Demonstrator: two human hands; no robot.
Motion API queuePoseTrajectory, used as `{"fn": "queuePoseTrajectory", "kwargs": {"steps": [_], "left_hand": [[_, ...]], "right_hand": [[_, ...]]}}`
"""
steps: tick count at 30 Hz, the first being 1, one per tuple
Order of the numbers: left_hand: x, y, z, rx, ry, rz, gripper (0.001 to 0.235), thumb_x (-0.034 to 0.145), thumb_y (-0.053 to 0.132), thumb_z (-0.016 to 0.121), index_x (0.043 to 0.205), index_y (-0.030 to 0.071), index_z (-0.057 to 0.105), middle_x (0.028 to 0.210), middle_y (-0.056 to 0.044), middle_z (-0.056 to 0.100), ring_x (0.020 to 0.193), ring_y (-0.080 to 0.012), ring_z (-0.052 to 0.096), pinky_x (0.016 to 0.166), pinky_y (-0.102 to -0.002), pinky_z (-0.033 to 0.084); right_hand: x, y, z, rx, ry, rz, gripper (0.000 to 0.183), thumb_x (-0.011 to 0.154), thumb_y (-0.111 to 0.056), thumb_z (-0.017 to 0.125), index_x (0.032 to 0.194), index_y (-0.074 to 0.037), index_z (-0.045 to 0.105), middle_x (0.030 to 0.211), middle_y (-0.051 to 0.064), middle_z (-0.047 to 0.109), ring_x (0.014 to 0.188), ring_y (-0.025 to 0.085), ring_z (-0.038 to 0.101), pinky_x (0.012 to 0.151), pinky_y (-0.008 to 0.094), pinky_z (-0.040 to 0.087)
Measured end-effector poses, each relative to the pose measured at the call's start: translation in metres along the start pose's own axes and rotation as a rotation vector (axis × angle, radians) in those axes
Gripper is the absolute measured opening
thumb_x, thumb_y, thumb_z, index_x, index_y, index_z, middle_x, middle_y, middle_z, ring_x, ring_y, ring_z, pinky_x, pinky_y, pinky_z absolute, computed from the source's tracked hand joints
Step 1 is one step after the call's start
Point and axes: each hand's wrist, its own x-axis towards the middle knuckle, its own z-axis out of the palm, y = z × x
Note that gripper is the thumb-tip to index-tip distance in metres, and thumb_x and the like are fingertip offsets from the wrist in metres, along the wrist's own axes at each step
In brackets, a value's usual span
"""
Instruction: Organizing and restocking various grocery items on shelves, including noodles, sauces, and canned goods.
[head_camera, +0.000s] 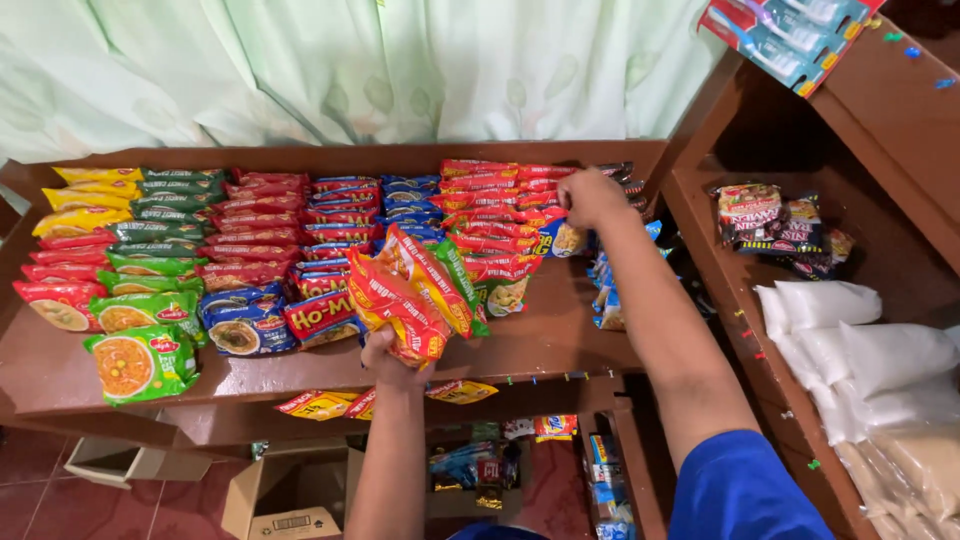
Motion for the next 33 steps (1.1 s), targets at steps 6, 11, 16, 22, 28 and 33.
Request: {"fn": "queuePoseTrajectory", "kwargs": {"steps": [6,11,16,22,28,33], "left_hand": [[0.005,-0.001,-0.009,-0.017,-0.013,-0.018,0.085,0.078,0.030,0.071,0.152,0.002,0.039,0.137,-0.014,0.059,0.125,-0.0324,0.061,0.107,-0.050,0.051],[0.002,-0.010,-0.016,-0.044,-0.024,-0.035,0.081,0.079,0.026,0.070,0.150,0.002,0.041,0.136,-0.015,0.060,0.123,-0.0325,0.063,0.105,-0.050,0.053],[0.004,-0.019,-0.035,0.008,0.045,-0.126,0.078,0.077,0.024,0.069,0.148,0.002,0.045,0.134,-0.016,0.062,0.120,-0.0321,0.065,0.104,-0.049,0.054],[-0.002,-0.036,-0.038,-0.018,0.071,-0.292,0.071,0.079,0.022,0.069,0.143,0.000,0.049,0.129,-0.016,0.066,0.114,-0.0323,0.068,0.102,-0.049,0.055],[-0.007,-0.017,-0.014,-0.019,0.025,-0.290,0.076,0.078,0.024,0.071,0.146,0.002,0.047,0.132,-0.015,0.064,0.118,-0.0320,0.066,0.103,-0.049,0.054],[-0.011,0.020,0.023,-0.064,-0.034,-0.162,0.085,0.075,0.033,0.073,0.149,0.006,0.042,0.138,-0.016,0.060,0.127,-0.0348,0.062,0.106,-0.049,0.051]], "right_hand": [[-0.025,-0.064,-0.017,-0.184,0.078,-0.010,0.065,0.053,-0.003,0.087,0.114,-0.013,0.064,0.115,0.013,0.064,0.106,0.036,0.062,0.083,0.048,0.051],[-0.020,-0.040,0.029,-0.161,0.177,0.020,0.045,0.082,-0.006,0.078,0.125,-0.014,0.065,0.117,0.014,0.071,0.112,0.036,0.067,0.093,0.047,0.054],[-0.074,-0.105,0.014,0.473,0.416,-0.063,0.049,0.078,-0.016,0.082,0.122,-0.006,0.064,0.119,0.015,0.070,0.113,0.033,0.067,0.097,0.042,0.056],[-0.143,-0.154,0.091,1.423,0.202,0.045,0.053,0.098,-0.042,0.060,0.142,-0.014,0.053,0.142,0.008,0.060,0.129,0.015,0.057,0.107,0.033,0.045],[-0.170,-0.161,0.129,1.626,0.328,0.298,0.038,0.107,-0.030,0.063,0.133,-0.003,0.057,0.123,0.015,0.056,0.107,0.025,0.051,0.091,0.042,0.040],[-0.183,-0.194,0.099,1.939,0.446,0.440,0.027,0.107,-0.023,0.053,0.126,-0.004,0.056,0.113,0.014,0.053,0.099,0.031,0.048,0.088,0.051,0.036]]}}
